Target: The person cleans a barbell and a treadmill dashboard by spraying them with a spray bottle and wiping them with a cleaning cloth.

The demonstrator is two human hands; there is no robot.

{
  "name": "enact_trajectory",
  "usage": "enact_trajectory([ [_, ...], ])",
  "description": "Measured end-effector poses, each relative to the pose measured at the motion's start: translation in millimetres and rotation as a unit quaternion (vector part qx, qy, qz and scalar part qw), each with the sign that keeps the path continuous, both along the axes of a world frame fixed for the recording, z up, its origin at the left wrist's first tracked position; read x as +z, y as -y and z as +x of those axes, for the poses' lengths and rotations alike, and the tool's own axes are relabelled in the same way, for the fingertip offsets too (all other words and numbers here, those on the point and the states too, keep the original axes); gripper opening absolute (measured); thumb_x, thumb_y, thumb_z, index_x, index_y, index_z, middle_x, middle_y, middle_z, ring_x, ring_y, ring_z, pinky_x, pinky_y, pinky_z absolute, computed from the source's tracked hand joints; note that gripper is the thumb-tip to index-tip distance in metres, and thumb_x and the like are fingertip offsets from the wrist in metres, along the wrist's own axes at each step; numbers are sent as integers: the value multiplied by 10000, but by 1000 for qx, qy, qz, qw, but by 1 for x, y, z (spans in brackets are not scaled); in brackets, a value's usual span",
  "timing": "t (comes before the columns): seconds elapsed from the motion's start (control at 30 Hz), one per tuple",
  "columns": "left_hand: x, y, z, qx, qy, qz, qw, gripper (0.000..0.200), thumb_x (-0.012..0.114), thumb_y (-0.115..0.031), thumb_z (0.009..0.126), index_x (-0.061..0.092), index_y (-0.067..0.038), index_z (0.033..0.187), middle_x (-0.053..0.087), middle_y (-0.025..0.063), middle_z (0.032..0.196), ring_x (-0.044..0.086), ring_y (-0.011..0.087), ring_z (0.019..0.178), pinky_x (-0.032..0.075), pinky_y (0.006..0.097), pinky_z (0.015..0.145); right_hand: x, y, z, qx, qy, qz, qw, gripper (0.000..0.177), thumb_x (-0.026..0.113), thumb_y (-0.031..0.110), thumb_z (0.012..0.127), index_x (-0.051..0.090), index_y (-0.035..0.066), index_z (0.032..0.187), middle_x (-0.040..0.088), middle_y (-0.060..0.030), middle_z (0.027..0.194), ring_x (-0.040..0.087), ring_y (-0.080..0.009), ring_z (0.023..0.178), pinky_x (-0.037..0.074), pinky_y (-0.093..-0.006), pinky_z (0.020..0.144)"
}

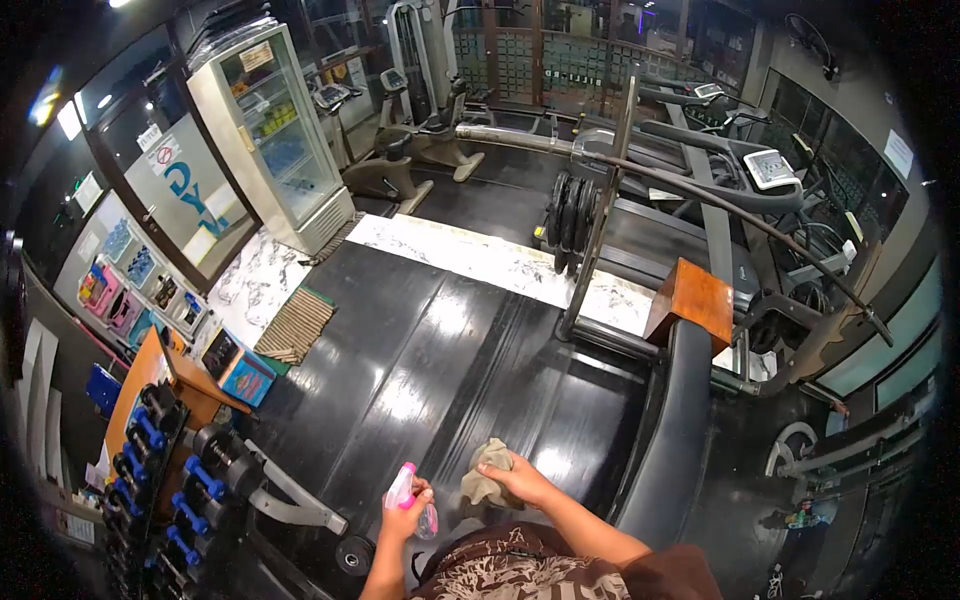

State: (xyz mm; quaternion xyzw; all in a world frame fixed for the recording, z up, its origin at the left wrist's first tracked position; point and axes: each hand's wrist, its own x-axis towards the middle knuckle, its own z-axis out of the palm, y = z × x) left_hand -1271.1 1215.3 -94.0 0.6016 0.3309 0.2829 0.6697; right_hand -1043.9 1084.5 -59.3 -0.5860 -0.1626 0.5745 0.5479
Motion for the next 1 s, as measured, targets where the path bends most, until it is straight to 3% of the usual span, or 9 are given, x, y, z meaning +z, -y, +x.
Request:
enact_trajectory([
  [0.07,8,-33,19,-41,-15,9,999,173,716,-6,873,605,15,1004,657,73,898,638,138,772,554,311,709,10,-20,16,-18,-38,-5,999,344,701,256,944,616,14,1174,681,-60,1105,648,-164,1008,505,-311,892],
  [0.1,7,-46,30,-37,-17,8,999,219,771,-94,862,634,-5,1008,681,46,858,636,115,774,527,287,714,11,-33,25,-29,-56,-2,998,340,703,251,944,615,17,1174,680,-60,1102,650,-164,1001,508,-312,887],
  [0.37,-5,-138,131,-37,-8,33,999,205,771,-88,856,645,5,988,684,51,850,647,120,772,521,285,709,-32,-106,131,-134,-83,19,987,344,700,203,940,616,-8,1198,702,-86,1091,677,-190,981,524,-326,889],
  [0.5,1,-172,193,-16,-17,-8,1000,200,769,-86,854,649,12,980,685,48,842,650,121,771,521,288,706,-29,-155,207,-136,-71,8,988,320,702,192,936,631,-9,1174,707,-83,1076,676,-187,978,521,-320,885],
  [0.67,5,-228,288,-73,-53,49,995,198,778,-89,849,665,1,985,689,36,844,647,109,780,520,280,726,-23,-203,315,-151,-19,12,988,339,716,225,926,624,22,1180,697,-68,1074,664,-174,969,526,-326,852],
  [0.8,28,-261,367,-109,-34,44,993,212,794,-107,842,676,-11,991,691,26,852,637,98,791,517,276,743,-2,-229,391,-187,40,-16,981,363,727,258,921,598,30,1173,683,-36,997,655,-155,855,529,-317,818],
  [0.93,29,-293,429,-160,-54,34,985,243,806,-148,840,676,-21,1001,690,20,869,617,92,803,508,275,758,0,-237,444,-225,64,35,972,332,670,156,908,578,41,1205,658,-60,1073,630,-166,968,508,-319,865],
  [0.97,29,-303,443,-182,-59,43,981,246,805,-157,841,675,-23,1001,688,21,867,615,92,806,507,274,759,-9,-237,457,-235,41,34,971,352,597,32,868,562,14,1218,646,-65,1109,615,-158,1010,491,-301,895],
  [1.0,30,-312,457,-206,-65,51,975,249,805,-166,843,673,-25,1001,686,21,864,614,92,808,505,274,760,-7,-238,466,-221,81,10,972,362,594,34,865,558,11,1225,647,-63,1105,615,-157,1005,492,-301,893],
])
